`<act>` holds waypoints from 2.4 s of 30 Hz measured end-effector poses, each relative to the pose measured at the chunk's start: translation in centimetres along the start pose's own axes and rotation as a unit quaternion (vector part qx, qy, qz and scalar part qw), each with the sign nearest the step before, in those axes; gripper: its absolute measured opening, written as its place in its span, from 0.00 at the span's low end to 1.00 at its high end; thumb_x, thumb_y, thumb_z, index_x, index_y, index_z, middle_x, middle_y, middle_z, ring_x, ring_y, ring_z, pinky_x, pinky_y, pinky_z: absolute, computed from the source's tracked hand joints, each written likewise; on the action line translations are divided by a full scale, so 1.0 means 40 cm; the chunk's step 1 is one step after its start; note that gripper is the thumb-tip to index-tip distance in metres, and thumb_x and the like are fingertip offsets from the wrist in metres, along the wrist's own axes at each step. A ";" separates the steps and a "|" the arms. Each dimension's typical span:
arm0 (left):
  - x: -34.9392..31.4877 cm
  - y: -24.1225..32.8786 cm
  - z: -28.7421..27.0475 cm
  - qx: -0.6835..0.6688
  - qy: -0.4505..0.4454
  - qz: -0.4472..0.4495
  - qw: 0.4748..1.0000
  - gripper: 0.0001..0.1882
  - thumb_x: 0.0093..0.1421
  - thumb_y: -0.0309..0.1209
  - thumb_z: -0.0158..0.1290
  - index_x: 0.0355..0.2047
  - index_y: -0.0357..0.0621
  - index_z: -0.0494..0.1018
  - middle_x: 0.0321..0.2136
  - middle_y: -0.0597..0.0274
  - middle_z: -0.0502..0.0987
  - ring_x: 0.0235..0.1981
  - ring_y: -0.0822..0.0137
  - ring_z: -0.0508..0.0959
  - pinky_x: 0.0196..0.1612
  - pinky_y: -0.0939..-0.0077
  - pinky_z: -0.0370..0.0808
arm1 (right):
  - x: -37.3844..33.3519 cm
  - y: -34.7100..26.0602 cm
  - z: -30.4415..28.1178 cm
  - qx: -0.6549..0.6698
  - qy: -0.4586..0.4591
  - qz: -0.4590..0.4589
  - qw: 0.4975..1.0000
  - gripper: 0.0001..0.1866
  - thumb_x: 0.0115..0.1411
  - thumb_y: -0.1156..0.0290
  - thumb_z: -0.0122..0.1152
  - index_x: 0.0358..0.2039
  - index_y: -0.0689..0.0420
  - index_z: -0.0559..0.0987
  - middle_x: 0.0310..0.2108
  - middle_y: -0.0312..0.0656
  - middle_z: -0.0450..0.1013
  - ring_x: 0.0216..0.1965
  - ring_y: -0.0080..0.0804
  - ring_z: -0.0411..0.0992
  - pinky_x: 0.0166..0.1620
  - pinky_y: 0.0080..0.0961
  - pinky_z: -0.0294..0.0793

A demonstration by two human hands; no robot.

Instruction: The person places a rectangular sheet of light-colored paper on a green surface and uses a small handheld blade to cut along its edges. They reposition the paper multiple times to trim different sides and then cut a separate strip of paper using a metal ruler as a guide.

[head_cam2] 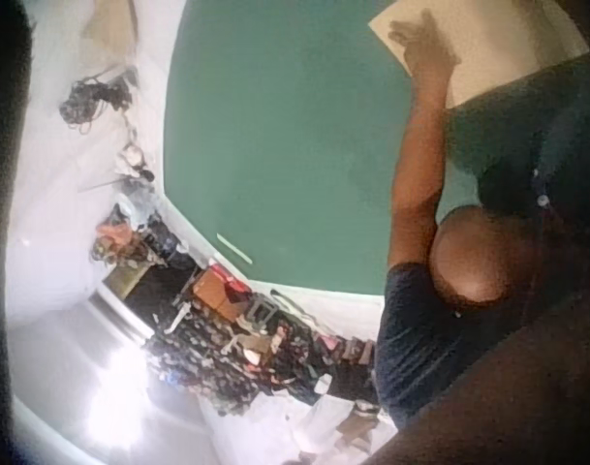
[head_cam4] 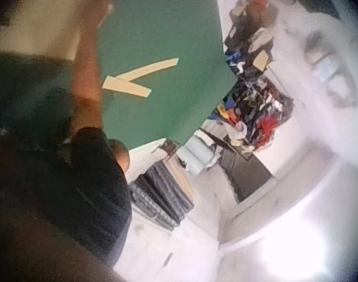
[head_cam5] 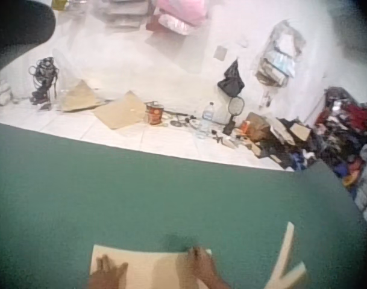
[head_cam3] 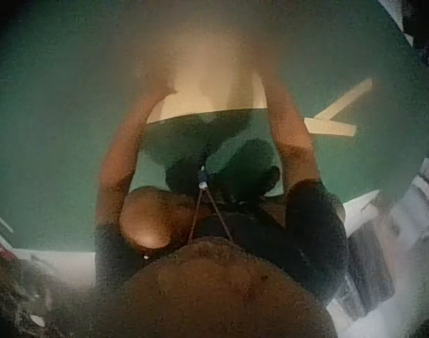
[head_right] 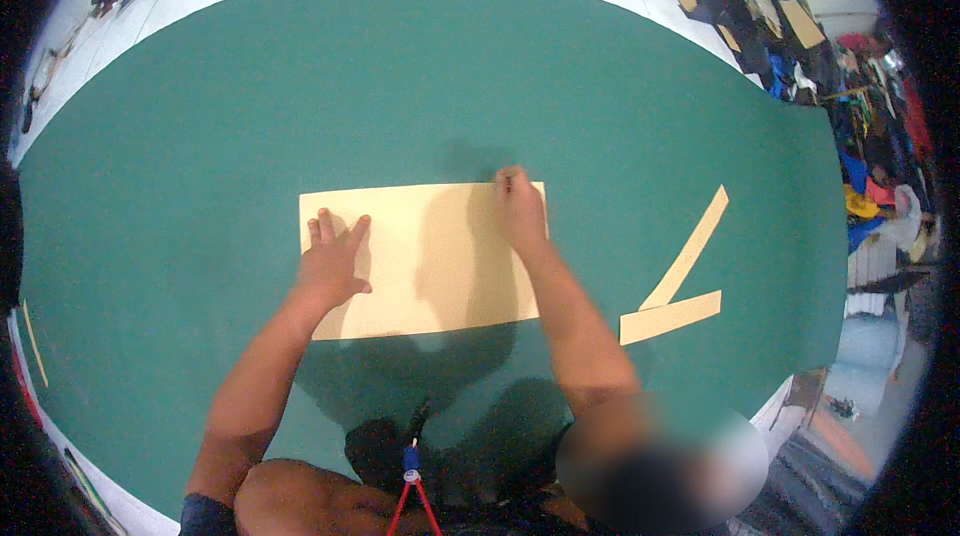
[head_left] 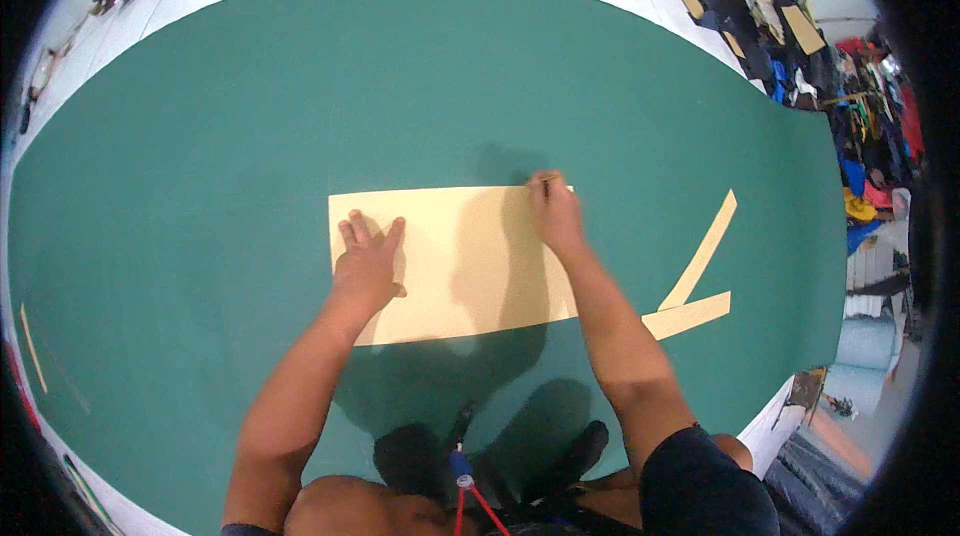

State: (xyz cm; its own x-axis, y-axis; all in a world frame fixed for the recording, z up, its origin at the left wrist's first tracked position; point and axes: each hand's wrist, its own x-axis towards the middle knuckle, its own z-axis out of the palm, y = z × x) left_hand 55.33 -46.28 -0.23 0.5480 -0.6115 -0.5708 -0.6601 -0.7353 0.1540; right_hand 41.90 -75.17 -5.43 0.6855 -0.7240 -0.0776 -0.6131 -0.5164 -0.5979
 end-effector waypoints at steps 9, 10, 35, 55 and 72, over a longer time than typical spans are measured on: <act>-0.012 -0.007 -0.004 -0.010 0.002 -0.014 1.000 0.64 0.44 0.45 0.76 0.76 0.68 0.47 0.73 0.24 0.38 0.73 0.27 0.48 0.64 0.47 0.73 | 0.008 0.011 -0.023 0.014 -0.014 0.026 0.999 0.16 0.73 0.60 0.53 0.49 0.61 0.76 0.39 0.54 0.81 0.43 0.53 0.80 0.46 0.46 0.77; -0.011 -0.006 -0.009 -0.005 -0.001 -0.014 1.000 0.64 0.45 0.45 0.76 0.76 0.68 0.47 0.73 0.24 0.37 0.74 0.27 0.47 0.63 0.49 0.74 | 0.020 0.048 -0.040 0.042 0.001 0.023 0.999 0.15 0.73 0.62 0.53 0.49 0.61 0.75 0.39 0.51 0.81 0.41 0.45 0.80 0.44 0.40 0.78; -0.017 0.007 -0.012 -0.001 0.003 -0.026 1.000 0.64 0.43 0.45 0.76 0.76 0.68 0.49 0.74 0.27 0.40 0.74 0.30 0.49 0.64 0.48 0.73 | 0.026 0.188 -0.075 0.117 0.078 0.061 0.988 0.10 0.75 0.69 0.50 0.48 0.62 0.71 0.38 0.45 0.80 0.33 0.28 0.82 0.36 0.28 0.83; -0.008 -0.014 0.019 -0.007 0.051 0.005 0.999 0.66 0.39 0.45 0.78 0.75 0.68 0.50 0.72 0.23 0.43 0.72 0.29 0.54 0.64 0.45 0.72 | -0.005 0.147 -0.082 -0.024 0.106 -0.002 0.994 0.09 0.71 0.70 0.52 0.47 0.60 0.74 0.41 0.54 0.79 0.42 0.59 0.77 0.45 0.49 0.77; 0.018 -0.040 0.056 0.024 0.066 0.026 0.997 0.66 0.41 0.45 0.77 0.76 0.71 0.47 0.73 0.25 0.43 0.72 0.27 0.53 0.64 0.42 0.73 | -0.258 0.159 -0.112 0.055 0.098 0.048 0.993 0.11 0.71 0.68 0.52 0.48 0.59 0.77 0.44 0.55 0.78 0.47 0.59 0.76 0.49 0.46 0.77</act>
State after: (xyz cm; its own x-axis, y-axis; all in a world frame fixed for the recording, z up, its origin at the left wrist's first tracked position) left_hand 55.64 -44.88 -2.69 0.5731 -0.6845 -0.4506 -0.7114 -0.6885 0.1410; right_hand 29.17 -73.01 -4.85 0.5294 -0.8483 0.0119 -0.6186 -0.3956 -0.6789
